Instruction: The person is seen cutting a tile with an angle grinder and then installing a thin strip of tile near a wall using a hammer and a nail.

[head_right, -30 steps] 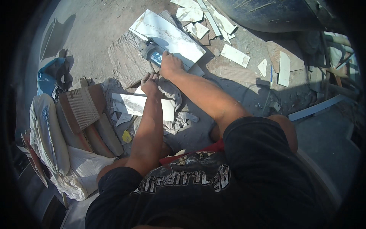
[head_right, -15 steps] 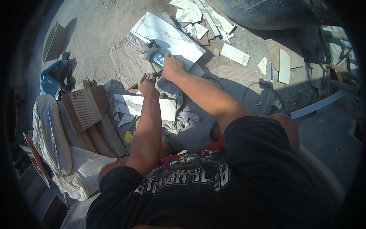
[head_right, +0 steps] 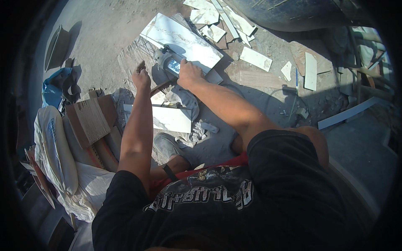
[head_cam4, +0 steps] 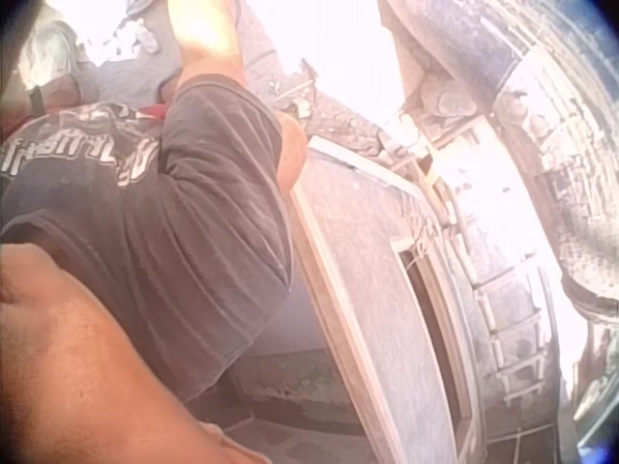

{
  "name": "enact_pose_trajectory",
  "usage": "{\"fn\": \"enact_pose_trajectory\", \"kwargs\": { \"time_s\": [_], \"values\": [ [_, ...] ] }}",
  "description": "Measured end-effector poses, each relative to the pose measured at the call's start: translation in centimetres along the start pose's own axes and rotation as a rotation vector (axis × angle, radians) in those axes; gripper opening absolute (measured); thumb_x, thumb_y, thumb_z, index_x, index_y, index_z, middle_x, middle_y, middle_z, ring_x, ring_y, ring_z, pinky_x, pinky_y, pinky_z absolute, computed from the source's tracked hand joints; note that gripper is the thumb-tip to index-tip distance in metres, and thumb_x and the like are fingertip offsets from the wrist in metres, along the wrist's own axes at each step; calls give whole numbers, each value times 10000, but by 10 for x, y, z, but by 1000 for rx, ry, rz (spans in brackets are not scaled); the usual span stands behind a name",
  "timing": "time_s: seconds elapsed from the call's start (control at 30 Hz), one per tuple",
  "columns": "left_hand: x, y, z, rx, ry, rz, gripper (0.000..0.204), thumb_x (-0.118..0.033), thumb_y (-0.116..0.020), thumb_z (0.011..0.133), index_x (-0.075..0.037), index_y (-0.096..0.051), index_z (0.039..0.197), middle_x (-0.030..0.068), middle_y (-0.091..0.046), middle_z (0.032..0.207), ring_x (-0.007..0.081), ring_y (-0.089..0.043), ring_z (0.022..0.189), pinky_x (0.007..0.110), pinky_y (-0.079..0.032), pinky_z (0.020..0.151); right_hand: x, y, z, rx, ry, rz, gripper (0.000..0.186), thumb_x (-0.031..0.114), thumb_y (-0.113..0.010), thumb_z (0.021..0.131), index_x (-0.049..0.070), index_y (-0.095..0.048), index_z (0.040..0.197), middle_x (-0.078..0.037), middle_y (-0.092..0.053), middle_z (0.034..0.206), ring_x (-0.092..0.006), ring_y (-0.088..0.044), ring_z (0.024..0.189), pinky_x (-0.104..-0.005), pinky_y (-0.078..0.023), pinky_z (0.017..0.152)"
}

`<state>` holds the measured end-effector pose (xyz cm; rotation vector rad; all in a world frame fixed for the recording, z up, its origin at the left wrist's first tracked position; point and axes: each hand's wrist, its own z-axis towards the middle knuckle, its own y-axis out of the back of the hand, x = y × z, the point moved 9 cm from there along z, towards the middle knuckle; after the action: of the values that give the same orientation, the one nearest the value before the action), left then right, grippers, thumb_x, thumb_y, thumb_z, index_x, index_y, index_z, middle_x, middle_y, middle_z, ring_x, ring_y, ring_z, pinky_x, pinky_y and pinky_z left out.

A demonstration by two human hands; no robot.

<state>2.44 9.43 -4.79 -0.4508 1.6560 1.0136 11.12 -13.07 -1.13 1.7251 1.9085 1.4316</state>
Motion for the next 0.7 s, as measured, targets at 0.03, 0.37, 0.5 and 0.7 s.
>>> {"fn": "enact_pose_trajectory", "kwargs": {
  "time_s": [0.03,0.37,0.5,0.7],
  "values": [
    [-14,-21,8,125,-31,153,431,59,-437,817,-8,-657,1182,165,-671,1087,252,-646,1023,336,-496,866,-15,1,2,-7,-28,-1,612,168,-733,764,-30,-442,1264,-251,-602,1193,-376,-620,1116,-455,-507,942],
    [-45,-75,78,562,-623,766,609,57,-423,825,-150,-525,1388,123,-480,1450,334,-463,1320,387,-393,1104,-11,-7,2,-102,25,-9,672,192,-763,736,-42,-419,1264,-258,-613,1136,-404,-628,1072,-471,-507,925],
    [-40,-97,74,674,-651,1008,690,73,-448,835,-216,-430,1461,44,-386,1532,289,-416,1366,360,-394,1113,-25,-9,2,-85,1,-16,653,173,-749,747,-50,-418,1264,-264,-610,1137,-405,-625,1069,-471,-502,927],
    [-27,-93,81,686,-689,1049,749,52,-528,821,-258,-388,1488,2,-338,1560,252,-387,1393,350,-395,1115,-18,-5,-2,-70,15,-1,602,158,-742,747,-48,-433,1221,-266,-612,1115,-412,-629,1050,-477,-503,915]
  ]
}}
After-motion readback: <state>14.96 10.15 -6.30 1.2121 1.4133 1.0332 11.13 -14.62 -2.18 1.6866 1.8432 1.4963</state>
